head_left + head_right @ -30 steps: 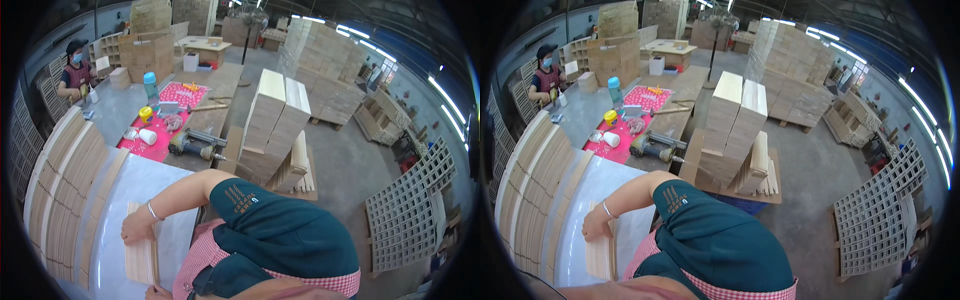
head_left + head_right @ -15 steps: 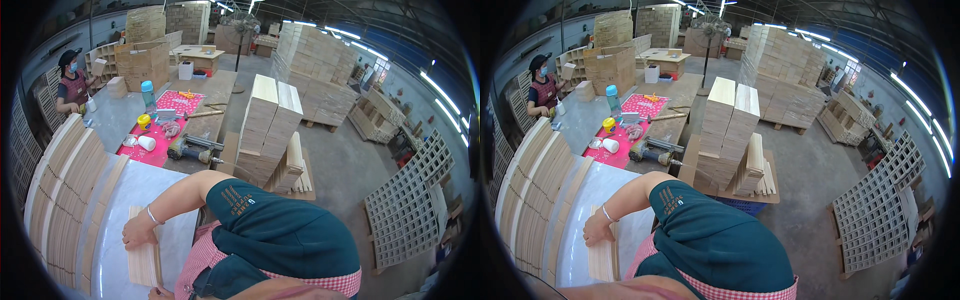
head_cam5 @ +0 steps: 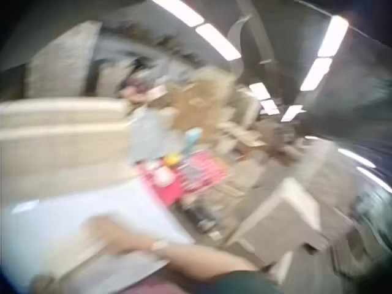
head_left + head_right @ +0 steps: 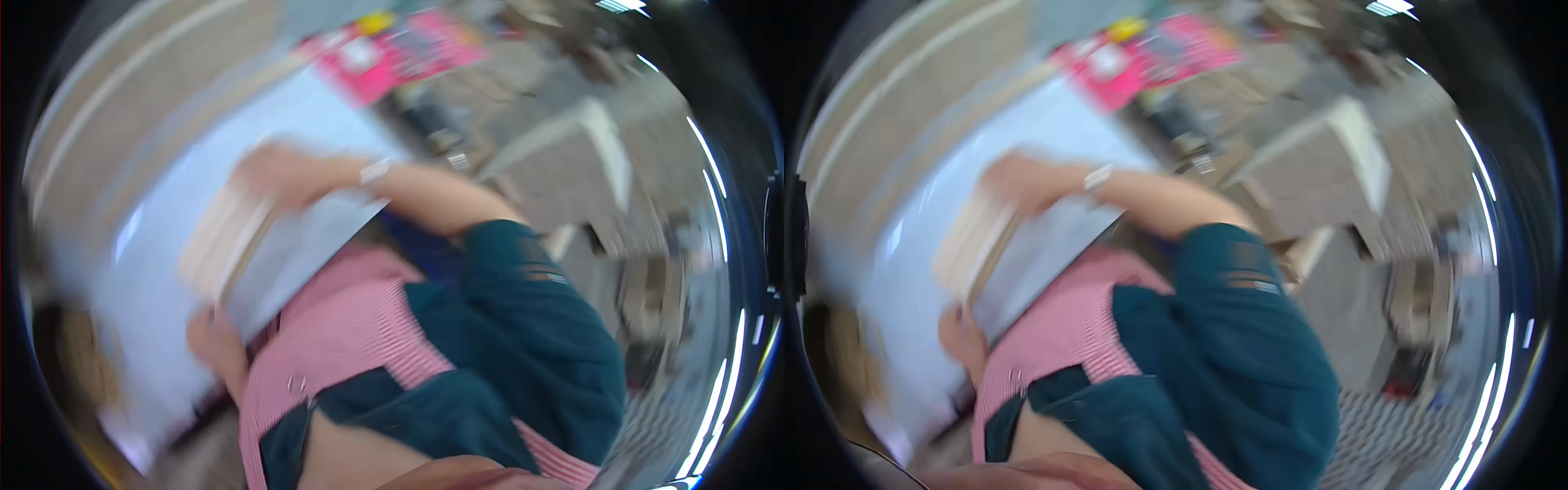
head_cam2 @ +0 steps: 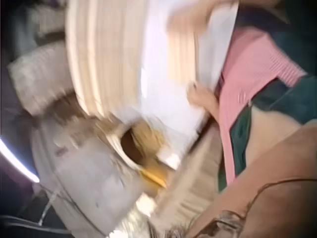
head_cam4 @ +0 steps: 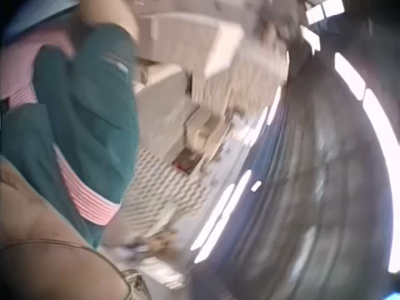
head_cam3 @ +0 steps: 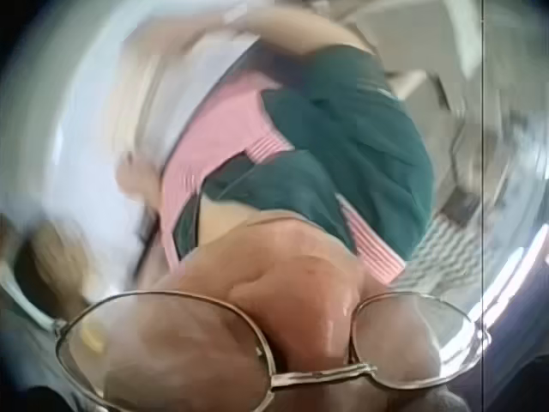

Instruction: Assembling wooden boxes by applying glue to the edges and using a pneumatic nail gun to secure them.

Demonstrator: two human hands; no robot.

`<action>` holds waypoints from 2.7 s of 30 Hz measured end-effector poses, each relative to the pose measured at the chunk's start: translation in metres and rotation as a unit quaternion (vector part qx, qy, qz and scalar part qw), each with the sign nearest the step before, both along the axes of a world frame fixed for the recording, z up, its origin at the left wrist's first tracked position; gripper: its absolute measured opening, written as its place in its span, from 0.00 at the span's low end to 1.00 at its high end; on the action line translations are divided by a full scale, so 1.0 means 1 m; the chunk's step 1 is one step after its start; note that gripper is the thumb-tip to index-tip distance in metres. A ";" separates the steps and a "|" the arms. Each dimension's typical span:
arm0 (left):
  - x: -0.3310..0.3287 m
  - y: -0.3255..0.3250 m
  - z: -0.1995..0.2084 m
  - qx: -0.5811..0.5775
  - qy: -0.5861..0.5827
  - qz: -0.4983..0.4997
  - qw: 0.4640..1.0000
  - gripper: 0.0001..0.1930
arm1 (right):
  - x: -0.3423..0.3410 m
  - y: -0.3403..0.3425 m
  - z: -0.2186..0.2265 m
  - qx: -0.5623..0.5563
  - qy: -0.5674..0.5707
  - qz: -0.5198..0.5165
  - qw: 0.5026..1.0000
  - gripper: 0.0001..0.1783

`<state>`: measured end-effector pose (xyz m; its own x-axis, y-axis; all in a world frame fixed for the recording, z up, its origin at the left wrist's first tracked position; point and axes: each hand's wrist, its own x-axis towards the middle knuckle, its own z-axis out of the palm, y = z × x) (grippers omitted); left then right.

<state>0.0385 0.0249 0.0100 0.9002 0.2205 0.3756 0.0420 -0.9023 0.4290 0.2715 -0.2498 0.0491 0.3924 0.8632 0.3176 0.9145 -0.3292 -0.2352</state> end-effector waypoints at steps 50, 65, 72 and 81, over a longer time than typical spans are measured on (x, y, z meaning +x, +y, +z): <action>0.172 -0.110 0.053 0.054 0.104 -0.230 0.966 0.23 | 0.017 -0.009 -0.032 0.240 0.189 -0.303 0.903 0.10; 0.176 -0.110 0.031 -0.015 0.050 -0.219 0.974 0.21 | 0.011 -0.023 -0.026 0.286 0.208 -0.261 0.898 0.08; 0.174 -0.107 0.032 -0.001 0.049 -0.216 0.975 0.21 | -0.024 -0.065 -0.003 0.206 0.281 -0.251 0.903 0.05; 0.174 -0.110 0.030 0.007 0.044 -0.219 0.975 0.22 | -0.032 -0.060 -0.009 0.129 0.174 -0.235 0.947 0.04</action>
